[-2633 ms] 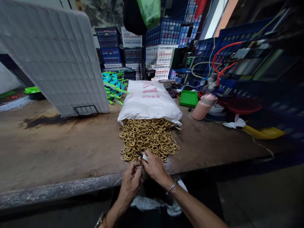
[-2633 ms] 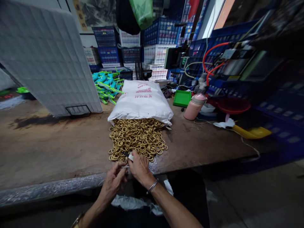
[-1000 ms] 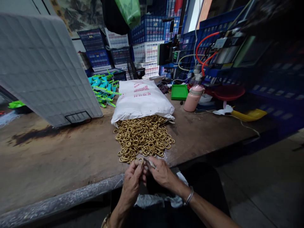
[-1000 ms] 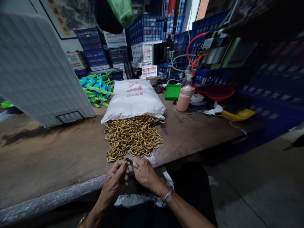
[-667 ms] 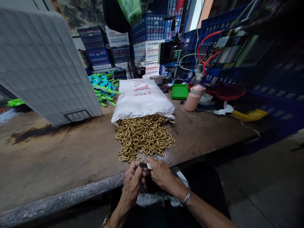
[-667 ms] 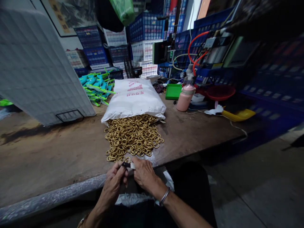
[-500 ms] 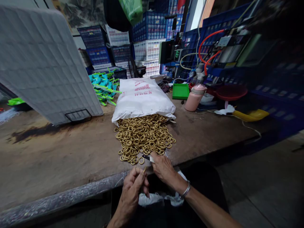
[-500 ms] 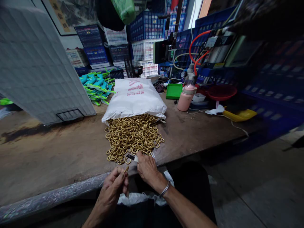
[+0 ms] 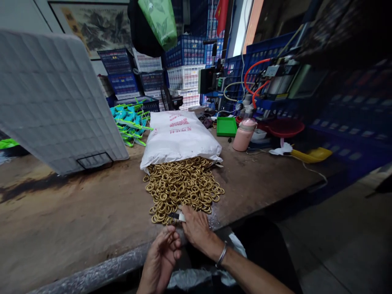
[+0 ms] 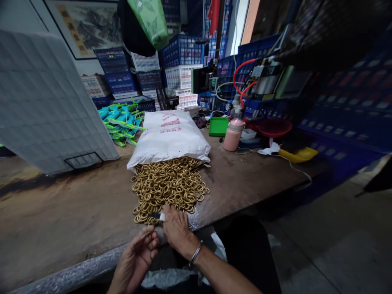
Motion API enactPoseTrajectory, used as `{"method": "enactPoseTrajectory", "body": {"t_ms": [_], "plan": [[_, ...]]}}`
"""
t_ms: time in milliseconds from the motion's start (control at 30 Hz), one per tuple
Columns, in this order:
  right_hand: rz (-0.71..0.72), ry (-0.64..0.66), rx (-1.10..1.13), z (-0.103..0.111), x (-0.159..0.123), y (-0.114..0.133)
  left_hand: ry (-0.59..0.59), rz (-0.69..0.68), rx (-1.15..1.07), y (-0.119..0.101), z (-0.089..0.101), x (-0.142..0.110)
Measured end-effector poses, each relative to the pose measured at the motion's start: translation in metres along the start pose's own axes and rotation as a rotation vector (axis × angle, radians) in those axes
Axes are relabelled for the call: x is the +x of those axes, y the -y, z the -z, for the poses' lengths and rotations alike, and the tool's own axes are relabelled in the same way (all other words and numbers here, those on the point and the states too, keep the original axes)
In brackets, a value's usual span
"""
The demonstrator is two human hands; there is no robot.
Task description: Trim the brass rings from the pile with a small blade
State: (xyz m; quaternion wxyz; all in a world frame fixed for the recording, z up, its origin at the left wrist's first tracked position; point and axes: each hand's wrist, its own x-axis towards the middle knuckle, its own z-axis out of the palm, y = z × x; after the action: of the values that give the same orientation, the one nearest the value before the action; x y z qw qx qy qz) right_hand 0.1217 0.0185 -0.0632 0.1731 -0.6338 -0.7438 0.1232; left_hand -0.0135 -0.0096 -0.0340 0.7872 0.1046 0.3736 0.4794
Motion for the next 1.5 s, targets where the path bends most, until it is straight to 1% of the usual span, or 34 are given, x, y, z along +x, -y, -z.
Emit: {"method": "enactPoseTrajectory", "body": {"t_ms": [100, 167, 233, 333, 433, 500, 567, 633, 700, 767, 867, 933, 1033, 1167, 1267, 1367, 1500], "plan": [[0.017, -0.007, 0.012, 0.001, 0.002, -0.003, -0.063, -0.001, 0.026, 0.002, 0.001, 0.005], [0.028, -0.005, 0.067, 0.007, 0.003, -0.005, -0.073, -0.033, 0.101, 0.003, -0.001, 0.007], [0.035, 0.002, 0.132, 0.015, 0.002, -0.007, -0.056, -0.070, 0.205, 0.004, -0.003, 0.010], [0.085, 0.037, 0.200, 0.026, -0.001, -0.008, -0.018, -0.116, 0.348, 0.006, -0.007, 0.013], [0.129, 0.037, 0.267, 0.033, -0.005, -0.007, 0.009, -0.147, 0.461, 0.009, -0.011, 0.016], [0.120, 0.025, 0.359, 0.035, -0.006, -0.005, 0.011, -0.162, 0.498, 0.011, -0.013, 0.017], [0.069, 0.005, 0.491, 0.038, -0.006, -0.003, -0.008, -0.178, 0.517, 0.013, -0.014, 0.017], [-0.020, 0.001, 0.627, 0.040, -0.004, -0.001, -0.031, -0.219, 0.536, 0.015, -0.015, 0.017], [-0.111, 0.056, 0.760, 0.042, -0.003, 0.000, -0.034, -0.282, 0.550, 0.017, -0.014, 0.018], [-0.191, 0.144, 0.882, 0.042, -0.003, 0.001, -0.018, -0.338, 0.575, 0.018, -0.013, 0.019], [-0.284, 0.219, 1.001, 0.042, -0.004, 0.003, 0.014, -0.371, 0.637, 0.019, -0.012, 0.020], [-0.314, 0.225, 1.036, 0.042, -0.004, 0.004, 0.044, -0.374, 0.655, 0.019, -0.012, 0.020], [-0.291, 0.192, 1.043, 0.043, -0.003, 0.004, 0.064, -0.345, 0.658, 0.018, -0.011, 0.018], [-0.239, 0.119, 0.961, 0.040, -0.001, 0.001, 0.051, -0.234, 0.668, 0.016, -0.013, 0.014], [-0.209, 0.087, 0.881, 0.037, 0.000, -0.001, 0.067, -0.150, 0.626, 0.014, -0.016, 0.012], [-0.197, 0.114, 0.917, 0.037, 0.000, -0.002, 0.076, -0.133, 0.549, 0.014, -0.017, 0.011], [-0.222, 0.163, 0.991, 0.037, -0.001, -0.002, 0.062, -0.126, 0.493, 0.016, -0.014, 0.012]]}}
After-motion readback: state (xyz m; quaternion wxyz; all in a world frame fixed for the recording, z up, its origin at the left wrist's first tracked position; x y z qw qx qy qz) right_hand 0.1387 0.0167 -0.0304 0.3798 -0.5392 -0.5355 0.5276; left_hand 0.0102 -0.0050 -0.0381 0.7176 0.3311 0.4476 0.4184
